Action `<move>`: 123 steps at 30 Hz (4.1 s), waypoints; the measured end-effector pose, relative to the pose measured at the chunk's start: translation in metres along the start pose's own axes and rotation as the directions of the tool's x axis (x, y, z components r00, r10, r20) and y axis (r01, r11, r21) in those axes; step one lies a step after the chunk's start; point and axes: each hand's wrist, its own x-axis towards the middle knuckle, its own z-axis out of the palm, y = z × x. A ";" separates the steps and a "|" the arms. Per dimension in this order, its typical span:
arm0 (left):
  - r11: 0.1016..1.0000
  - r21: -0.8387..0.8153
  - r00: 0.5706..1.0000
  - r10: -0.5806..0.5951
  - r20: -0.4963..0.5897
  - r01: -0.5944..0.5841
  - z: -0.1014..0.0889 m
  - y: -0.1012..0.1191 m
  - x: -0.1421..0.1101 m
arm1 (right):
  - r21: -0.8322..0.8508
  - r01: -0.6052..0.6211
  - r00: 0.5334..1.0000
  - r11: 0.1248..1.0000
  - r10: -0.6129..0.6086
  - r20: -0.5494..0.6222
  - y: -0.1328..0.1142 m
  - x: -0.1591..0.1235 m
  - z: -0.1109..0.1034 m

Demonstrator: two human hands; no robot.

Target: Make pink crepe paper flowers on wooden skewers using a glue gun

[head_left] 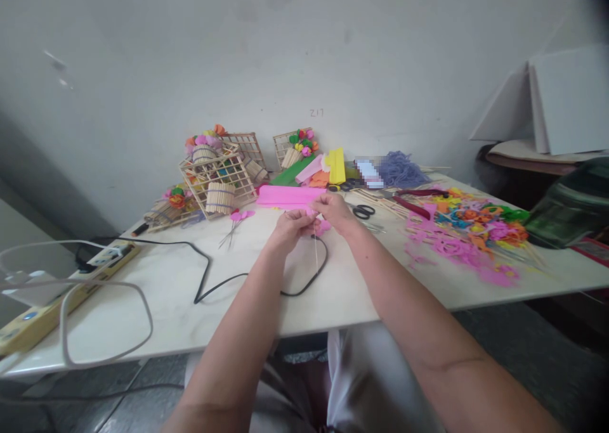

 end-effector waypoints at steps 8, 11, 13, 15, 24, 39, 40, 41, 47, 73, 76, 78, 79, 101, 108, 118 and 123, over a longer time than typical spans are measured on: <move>0.999 0.030 0.997 -0.019 -0.076 0.022 0.004 0.000 -0.001 | -0.043 0.065 0.996 0.997 -0.068 -0.060 0.004 0.003 0.000; 0.998 0.057 0.996 -0.017 -0.086 0.022 0.004 0.001 -0.001 | -0.043 0.069 0.995 0.997 -0.072 -0.068 0.005 0.004 0.000; 0.997 0.071 0.996 -0.010 -0.083 0.016 0.004 0.001 -0.002 | -0.039 0.072 0.994 0.997 -0.075 -0.077 0.005 0.004 0.001; 0.997 0.075 0.997 -0.009 -0.078 0.015 0.004 0.002 -0.002 | -0.034 0.075 0.993 0.997 -0.078 -0.084 0.006 0.004 0.001; 1.000 0.004 0.998 0.006 -0.061 -0.006 -0.001 0.001 -0.001 | 0.068 -0.023 1.000 0.997 0.024 -0.018 -0.001 0.001 -0.006; 0.940 -0.156 0.898 0.229 -0.376 -0.305 -0.044 0.023 0.001 | -0.764 0.271 0.918 0.585 0.080 0.388 0.008 -0.012 0.023; 0.935 -0.165 0.894 0.232 -0.384 -0.314 -0.045 0.023 0.001 | -0.794 0.285 0.916 0.537 0.091 0.390 0.007 -0.014 0.026; 0.932 -0.172 0.892 0.233 -0.388 -0.318 -0.046 0.023 0.001 | -0.819 0.299 0.915 0.489 0.096 0.391 0.007 -0.015 0.030; 0.922 -0.214 0.896 0.226 -0.383 -0.324 -0.047 0.022 0.002 | -0.890 0.314 0.939 0.331 0.032 0.343 0.012 -0.025 0.051; 0.981 -0.113 0.949 0.120 -0.290 -0.158 -0.051 0.000 0.005 | 0.036 -0.045 0.977 0.998 0.037 0.208 -0.002 -0.004 -0.016; 0.982 -0.109 0.952 0.116 -0.282 -0.152 -0.052 -0.002 0.006 | 0.015 -0.039 0.966 0.999 0.034 0.255 -0.001 -0.005 -0.017; 0.983 -0.106 0.954 0.115 -0.277 -0.150 -0.052 -0.002 0.006 | -0.010 -0.025 0.966 1.000 0.027 0.258 0.001 -0.005 -0.018; 0.983 -0.106 0.955 0.114 -0.275 -0.148 -0.051 -0.002 0.006 | -0.022 -0.021 0.966 1.000 0.026 0.257 0.002 -0.004 -0.018; 0.987 -0.109 0.956 0.087 -0.282 -0.122 -0.049 -0.001 0.004 | -0.113 -0.040 0.972 0.993 0.065 0.226 0.002 -0.003 -0.020; 0.989 -0.103 0.953 0.074 -0.294 -0.108 -0.049 -0.001 0.004 | -0.112 -0.035 0.970 0.993 0.061 0.235 0.000 -0.005 -0.019; 0.989 -0.104 0.957 0.077 -0.278 -0.109 -0.049 -0.001 0.004 | -0.094 -0.044 0.974 0.995 0.064 0.216 0.000 -0.004 -0.018; 0.987 -0.112 0.960 0.080 -0.269 -0.114 -0.049 -0.002 0.004 | -0.098 -0.047 0.977 0.994 0.066 0.202 0.001 -0.003 -0.018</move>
